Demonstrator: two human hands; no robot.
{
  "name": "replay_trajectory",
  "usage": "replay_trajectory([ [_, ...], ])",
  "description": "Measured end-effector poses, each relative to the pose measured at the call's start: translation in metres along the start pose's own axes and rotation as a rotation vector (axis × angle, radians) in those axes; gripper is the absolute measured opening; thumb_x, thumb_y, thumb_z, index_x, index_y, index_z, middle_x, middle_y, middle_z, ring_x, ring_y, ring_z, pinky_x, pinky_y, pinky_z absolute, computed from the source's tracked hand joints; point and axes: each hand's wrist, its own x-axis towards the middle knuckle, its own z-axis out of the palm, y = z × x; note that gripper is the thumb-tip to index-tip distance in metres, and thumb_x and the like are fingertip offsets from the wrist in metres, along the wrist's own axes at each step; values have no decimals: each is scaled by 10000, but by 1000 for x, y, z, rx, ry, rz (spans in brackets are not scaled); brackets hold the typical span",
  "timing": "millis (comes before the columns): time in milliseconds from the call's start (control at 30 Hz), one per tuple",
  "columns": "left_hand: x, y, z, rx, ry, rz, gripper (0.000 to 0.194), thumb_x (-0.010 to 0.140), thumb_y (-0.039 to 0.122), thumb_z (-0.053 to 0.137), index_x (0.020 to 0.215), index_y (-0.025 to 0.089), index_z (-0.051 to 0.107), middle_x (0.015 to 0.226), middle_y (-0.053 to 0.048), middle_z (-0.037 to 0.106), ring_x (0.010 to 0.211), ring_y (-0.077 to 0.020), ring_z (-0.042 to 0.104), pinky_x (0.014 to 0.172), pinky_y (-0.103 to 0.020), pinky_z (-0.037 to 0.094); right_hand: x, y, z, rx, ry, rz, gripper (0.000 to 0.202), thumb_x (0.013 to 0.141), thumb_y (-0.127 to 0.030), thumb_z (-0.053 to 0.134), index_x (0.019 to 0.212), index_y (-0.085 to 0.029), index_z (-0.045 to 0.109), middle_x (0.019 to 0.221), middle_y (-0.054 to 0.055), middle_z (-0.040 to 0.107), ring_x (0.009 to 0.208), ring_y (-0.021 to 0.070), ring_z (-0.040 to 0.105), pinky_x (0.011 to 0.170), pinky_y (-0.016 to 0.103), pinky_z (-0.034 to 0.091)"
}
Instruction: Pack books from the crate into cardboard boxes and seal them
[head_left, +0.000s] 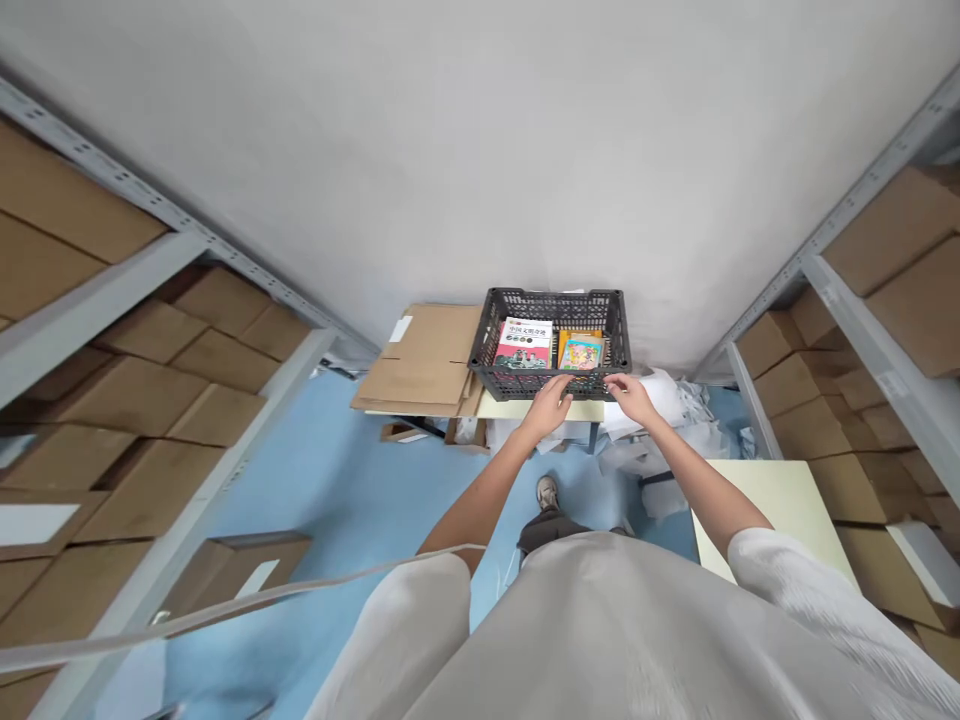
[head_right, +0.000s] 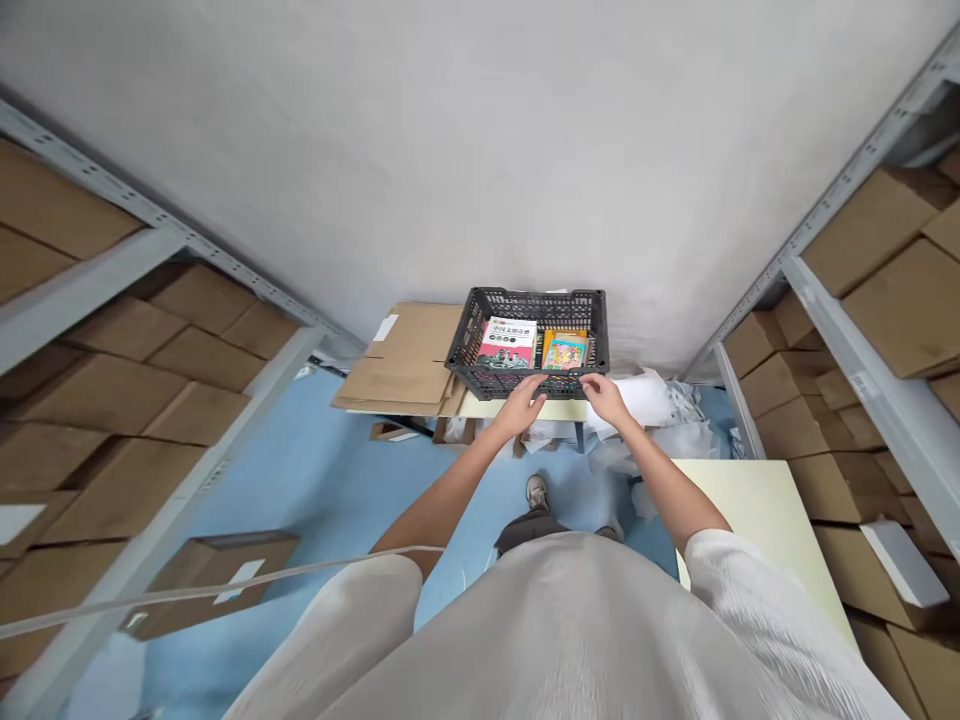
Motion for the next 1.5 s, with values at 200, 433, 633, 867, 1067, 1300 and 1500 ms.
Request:
replay_trajectory([
  [200, 23, -51, -43, 4, 45, -3, 486, 1036, 209, 514, 1512, 222, 609, 1557, -134, 634, 1484, -288, 577, 1276, -517, 473, 67, -19, 44, 13, -28, -14, 308, 908, -409, 606, 1066, -214, 785, 1175, 99, 821, 1031, 261, 753, 1027, 445, 588],
  [433, 65, -115, -77, 19, -23, -37, 488, 1025, 183, 509, 1498, 230, 618, 1559, -123, 624, 1496, -283, 561, 1303, -486, 434, 137, -29, 101, -82, -76, 44, 252, 883, -352, 645, 1050, -221, 782, 1161, 99, 822, 1022, 274, 761, 1001, 455, 608],
  [633, 93, -159, -76, 67, -228, -262, 454, 996, 199, 576, 1442, 185, 658, 1562, -195, 625, 1481, -341, 583, 1237, -502, 474, 179, -20, 147, -288, -93, 187, 138, 859, -297, 724, 958, -228, 790, 1083, 90, 831, 1013, 275, 770, 981, 415, 607],
  [867, 118, -187, -66, 200, -376, -516, 541, 913, 312, 676, 1427, 144, 661, 1580, -299, 584, 1484, -454, 560, 1204, -608, 442, 213, 10, 180, -567, -234, 398, 231, 820, -407, 877, 755, -221, 757, 823, 96, 805, 864, 287, 775, 783, 330, 582],
  [1067, 120, -196, -48, 241, -553, -540, 719, 836, 355, 738, 1515, 165, 600, 1658, -324, 494, 1537, -508, 491, 1193, -686, 432, 222, 36, 192, -591, -314, 483, 311, 819, -478, 870, 690, -234, 726, 610, 36, 684, 742, 259, 738, 724, 321, 572],
  [1300, 120, -186, -30, 284, -600, -486, 840, 823, 433, 783, 1580, 176, 522, 1717, -325, 412, 1601, -535, 385, 1256, -767, 290, 224, 41, 178, -543, -292, 525, 199, 778, -282, 797, 632, -235, 670, 638, 44, 704, 747, 246, 720, 711, 297, 538],
  [1500, 126, -184, -46, 296, -581, -444, 596, 927, 388, 680, 1483, 186, 604, 1526, -286, 643, 1461, -462, 585, 1244, -710, 350, 221, 27, 172, -470, -258, 579, 97, 789, -274, 693, 728, -201, 711, 790, 60, 766, 828, 256, 731, 768, 315, 545],
])
